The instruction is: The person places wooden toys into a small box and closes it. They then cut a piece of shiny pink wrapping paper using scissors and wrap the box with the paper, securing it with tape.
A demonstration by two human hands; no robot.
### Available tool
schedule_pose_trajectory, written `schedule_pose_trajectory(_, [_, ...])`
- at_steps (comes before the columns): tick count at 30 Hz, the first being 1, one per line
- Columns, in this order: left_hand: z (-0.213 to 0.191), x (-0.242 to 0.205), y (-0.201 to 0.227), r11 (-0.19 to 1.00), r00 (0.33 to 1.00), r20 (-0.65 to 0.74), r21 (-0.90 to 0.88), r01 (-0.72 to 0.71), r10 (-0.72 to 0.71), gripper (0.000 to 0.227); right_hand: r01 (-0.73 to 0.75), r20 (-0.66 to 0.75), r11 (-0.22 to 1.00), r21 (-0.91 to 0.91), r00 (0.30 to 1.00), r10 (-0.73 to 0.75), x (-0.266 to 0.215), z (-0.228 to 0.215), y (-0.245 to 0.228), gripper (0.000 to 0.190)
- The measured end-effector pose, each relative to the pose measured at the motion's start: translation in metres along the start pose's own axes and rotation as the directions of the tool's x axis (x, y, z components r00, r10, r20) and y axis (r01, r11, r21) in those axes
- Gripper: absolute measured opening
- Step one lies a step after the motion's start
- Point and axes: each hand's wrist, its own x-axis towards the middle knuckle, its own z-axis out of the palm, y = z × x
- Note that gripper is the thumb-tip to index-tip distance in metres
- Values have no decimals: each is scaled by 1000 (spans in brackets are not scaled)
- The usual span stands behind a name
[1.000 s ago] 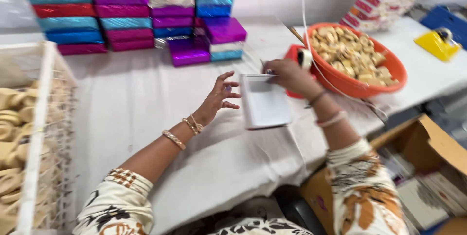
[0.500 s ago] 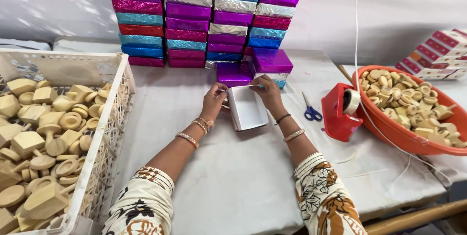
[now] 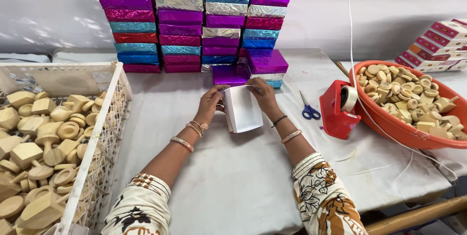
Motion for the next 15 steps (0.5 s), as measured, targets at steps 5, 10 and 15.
schedule_pose_trajectory(5, [1,1,-1,1000,1000,-19,-10,12,-12,30,74,-4,988,-134,997,-75,-5,3,-23,18])
schedule_pose_trajectory(10, [-4,2,-1,999,1000,-2,-46,11,-11,31,316,-31,895,-316,939,-342,-5,2,-27,19])
schedule_pose_trajectory(15, [-5,8,-10,999,1000,-26,-36,-18,17,33,146,-88,984,-107,984,-155,-6,2,-25,18])
